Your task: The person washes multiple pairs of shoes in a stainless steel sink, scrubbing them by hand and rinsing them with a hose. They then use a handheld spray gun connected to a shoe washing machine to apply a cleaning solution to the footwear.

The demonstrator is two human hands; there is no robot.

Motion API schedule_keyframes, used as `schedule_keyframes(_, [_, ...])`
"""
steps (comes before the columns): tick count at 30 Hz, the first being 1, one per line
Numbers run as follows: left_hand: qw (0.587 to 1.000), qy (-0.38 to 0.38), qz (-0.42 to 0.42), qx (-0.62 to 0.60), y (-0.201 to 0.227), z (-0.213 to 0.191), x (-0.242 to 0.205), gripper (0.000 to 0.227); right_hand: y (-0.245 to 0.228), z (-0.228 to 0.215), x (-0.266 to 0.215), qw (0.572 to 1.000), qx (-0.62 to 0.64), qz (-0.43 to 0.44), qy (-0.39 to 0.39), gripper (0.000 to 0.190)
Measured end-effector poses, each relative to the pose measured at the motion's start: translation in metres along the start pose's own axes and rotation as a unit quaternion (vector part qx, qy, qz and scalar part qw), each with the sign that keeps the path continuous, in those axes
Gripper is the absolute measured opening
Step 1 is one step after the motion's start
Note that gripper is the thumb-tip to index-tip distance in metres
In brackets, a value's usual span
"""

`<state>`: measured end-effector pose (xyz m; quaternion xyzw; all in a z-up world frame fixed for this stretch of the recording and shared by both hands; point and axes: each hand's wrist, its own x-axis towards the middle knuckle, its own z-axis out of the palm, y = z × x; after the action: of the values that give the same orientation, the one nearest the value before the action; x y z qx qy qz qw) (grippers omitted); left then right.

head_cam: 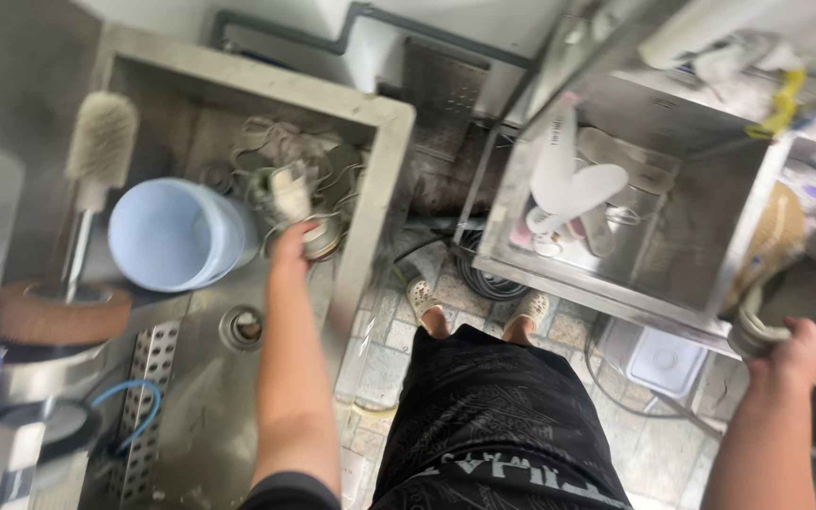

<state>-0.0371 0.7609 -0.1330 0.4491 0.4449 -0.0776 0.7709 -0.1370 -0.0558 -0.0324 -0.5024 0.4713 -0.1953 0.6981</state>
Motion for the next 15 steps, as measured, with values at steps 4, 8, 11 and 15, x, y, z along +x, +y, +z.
schedule_keyframes(4, [0.974, 0.071, 0.189, 0.106, 0.036, -0.022, -0.055, 0.075, -0.003, -0.009, 0.027, 0.977, -0.172, -0.108, 0.071, 0.04])
schedule_keyframes(8, [0.891, 0.134, 0.385, 0.2, 0.064, 0.001, -0.14, 0.096, -0.011, -0.009, 0.049, 0.9, -0.332, -0.243, 0.145, 0.062])
schedule_keyframes(11, [0.818, 0.128, 0.49, 0.274, 0.075, 0.018, -0.187, 0.09, -0.022, 0.011, 0.04, 0.759, -0.555, -0.277, 0.197, 0.079])
schedule_keyframes(15, [0.702, 0.114, 0.592, 0.379, 0.081, 0.039, -0.222, 0.081, -0.058, 0.055, 0.027, 0.747, -0.594, -0.278, 0.111, 0.12])
